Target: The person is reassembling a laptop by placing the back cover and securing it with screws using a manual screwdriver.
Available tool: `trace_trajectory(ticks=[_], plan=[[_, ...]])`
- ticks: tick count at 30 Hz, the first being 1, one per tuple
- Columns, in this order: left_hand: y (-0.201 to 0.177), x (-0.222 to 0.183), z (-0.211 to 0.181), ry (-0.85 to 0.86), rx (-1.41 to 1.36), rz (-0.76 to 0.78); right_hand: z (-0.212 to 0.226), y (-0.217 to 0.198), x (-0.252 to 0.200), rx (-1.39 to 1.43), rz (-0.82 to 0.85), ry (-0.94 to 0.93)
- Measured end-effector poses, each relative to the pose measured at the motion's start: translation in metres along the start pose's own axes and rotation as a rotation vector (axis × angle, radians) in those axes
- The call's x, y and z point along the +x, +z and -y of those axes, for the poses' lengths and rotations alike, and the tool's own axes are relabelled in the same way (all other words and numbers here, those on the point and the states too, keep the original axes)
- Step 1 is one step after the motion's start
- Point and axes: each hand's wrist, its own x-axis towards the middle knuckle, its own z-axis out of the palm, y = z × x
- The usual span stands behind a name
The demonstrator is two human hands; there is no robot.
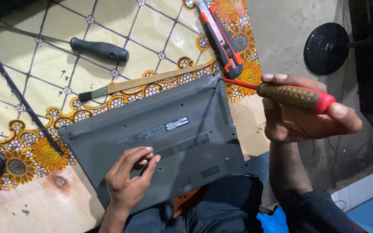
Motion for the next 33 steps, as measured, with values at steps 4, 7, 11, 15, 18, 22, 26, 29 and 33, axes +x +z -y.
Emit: trace_trajectory(ticks=[4,7,11,15,18,22,26,29,33], plan=[[0.000,-0.002,0.002,-0.010,0.004,0.012,0.005,0.001,0.004,-0.125,0.080,0.039],[0.000,-0.002,0.002,-0.022,-0.004,0.009,0.003,0.001,0.003,-0.117,0.049,0.034],[0.000,-0.001,0.001,-0.003,-0.008,-0.006,0.005,0.005,0.003,-0.111,0.079,0.027],[0.000,-0.002,0.001,-0.011,-0.029,-0.002,-0.002,0.006,-0.004,0.125,0.018,0.013],[0.000,0.000,0.000,-0.003,-0.015,-0.004,0.010,-0.027,-0.012,1.067,-0.142,0.870],[-0.001,0.001,-0.002,0.013,-0.023,-0.015,0.001,0.013,0.012,-0.094,0.015,0.028],[-0.002,-0.001,0.000,-0.002,-0.013,0.006,-0.001,0.011,0.018,-0.118,0.129,-0.023],[-0.002,-0.002,0.001,-0.010,-0.020,0.006,-0.006,0.006,0.017,-0.113,0.128,-0.033],[-0.003,0.000,0.001,0.024,0.000,0.006,-0.006,0.005,0.015,-0.139,0.095,-0.048]])
